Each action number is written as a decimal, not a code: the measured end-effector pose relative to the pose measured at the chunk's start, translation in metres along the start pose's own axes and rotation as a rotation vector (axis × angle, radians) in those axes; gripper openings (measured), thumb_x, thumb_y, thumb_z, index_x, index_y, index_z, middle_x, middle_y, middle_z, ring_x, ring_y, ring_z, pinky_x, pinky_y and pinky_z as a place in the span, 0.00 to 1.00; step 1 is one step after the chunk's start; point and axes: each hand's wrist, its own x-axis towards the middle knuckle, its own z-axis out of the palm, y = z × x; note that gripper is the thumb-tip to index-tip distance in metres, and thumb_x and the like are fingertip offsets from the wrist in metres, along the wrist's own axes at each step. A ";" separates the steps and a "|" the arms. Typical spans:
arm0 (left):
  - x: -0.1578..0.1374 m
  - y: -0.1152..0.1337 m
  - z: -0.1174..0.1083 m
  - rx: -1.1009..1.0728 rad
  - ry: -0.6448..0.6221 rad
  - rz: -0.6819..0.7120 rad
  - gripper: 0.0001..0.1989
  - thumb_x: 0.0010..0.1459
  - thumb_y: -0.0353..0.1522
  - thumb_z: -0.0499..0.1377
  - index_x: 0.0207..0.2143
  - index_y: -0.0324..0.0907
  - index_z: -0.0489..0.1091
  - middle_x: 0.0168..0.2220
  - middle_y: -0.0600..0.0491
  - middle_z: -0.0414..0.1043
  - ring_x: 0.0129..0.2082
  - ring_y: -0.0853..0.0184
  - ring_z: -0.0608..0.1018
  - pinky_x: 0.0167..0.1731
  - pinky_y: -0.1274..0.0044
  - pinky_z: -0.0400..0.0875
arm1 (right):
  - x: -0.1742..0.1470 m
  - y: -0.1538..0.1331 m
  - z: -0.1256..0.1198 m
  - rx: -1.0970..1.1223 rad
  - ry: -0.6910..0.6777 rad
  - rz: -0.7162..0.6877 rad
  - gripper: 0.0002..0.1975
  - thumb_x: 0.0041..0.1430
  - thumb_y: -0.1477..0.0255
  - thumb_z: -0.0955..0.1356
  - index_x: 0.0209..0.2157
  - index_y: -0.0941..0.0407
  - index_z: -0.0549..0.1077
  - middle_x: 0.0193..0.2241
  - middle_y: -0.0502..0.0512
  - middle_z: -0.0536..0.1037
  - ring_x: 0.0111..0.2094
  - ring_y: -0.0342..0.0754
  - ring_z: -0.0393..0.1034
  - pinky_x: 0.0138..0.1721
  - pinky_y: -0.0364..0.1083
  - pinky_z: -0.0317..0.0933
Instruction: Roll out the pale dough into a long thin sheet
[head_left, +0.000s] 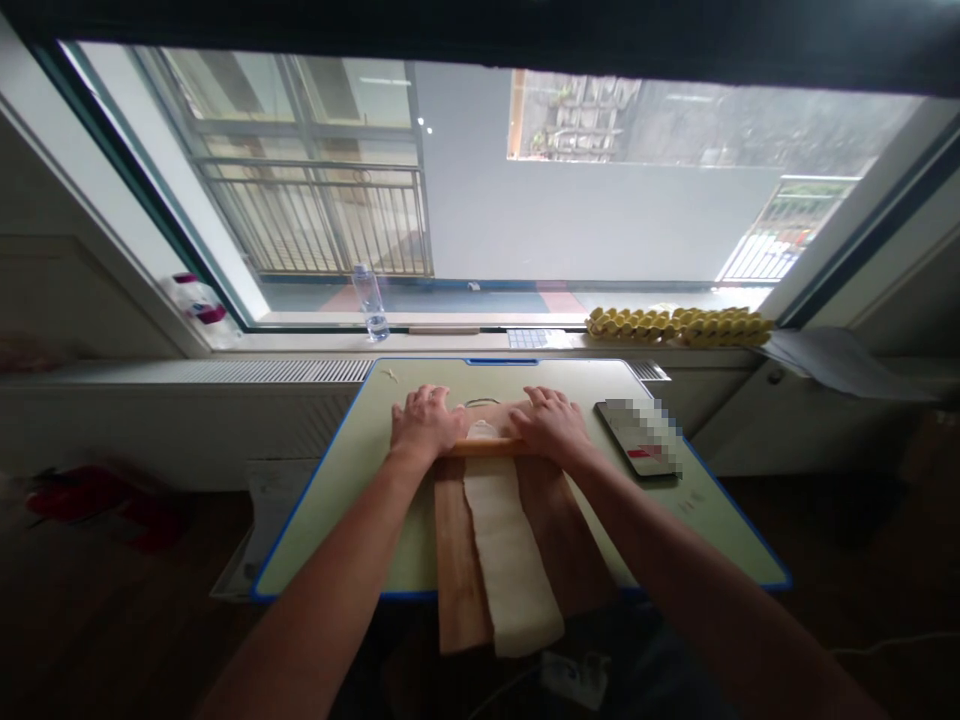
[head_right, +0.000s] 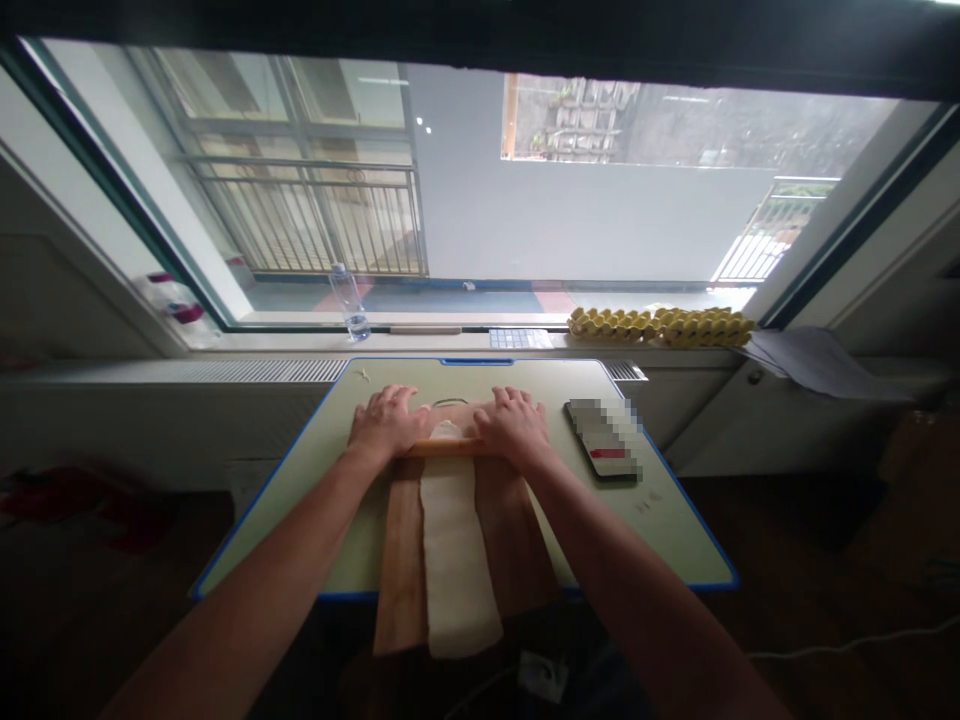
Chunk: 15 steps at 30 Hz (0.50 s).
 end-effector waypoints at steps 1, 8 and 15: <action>0.005 0.000 0.001 0.002 0.007 0.002 0.26 0.68 0.45 0.54 0.63 0.46 0.72 0.66 0.43 0.71 0.65 0.48 0.73 0.64 0.54 0.66 | 0.005 0.000 0.001 0.011 0.011 -0.002 0.32 0.70 0.57 0.61 0.69 0.57 0.68 0.69 0.62 0.70 0.68 0.60 0.62 0.68 0.59 0.54; 0.041 0.000 0.011 0.060 0.022 0.042 0.25 0.67 0.45 0.56 0.60 0.44 0.75 0.64 0.42 0.73 0.64 0.48 0.74 0.63 0.57 0.67 | 0.038 0.002 0.007 0.001 0.003 -0.011 0.29 0.68 0.59 0.64 0.65 0.57 0.72 0.66 0.64 0.73 0.64 0.61 0.65 0.65 0.59 0.57; 0.068 -0.001 0.018 0.098 0.003 0.078 0.25 0.67 0.46 0.55 0.60 0.45 0.75 0.65 0.42 0.73 0.64 0.48 0.74 0.63 0.57 0.65 | 0.057 0.002 0.010 -0.013 -0.025 -0.010 0.26 0.69 0.60 0.64 0.63 0.56 0.73 0.64 0.65 0.74 0.64 0.61 0.64 0.65 0.60 0.55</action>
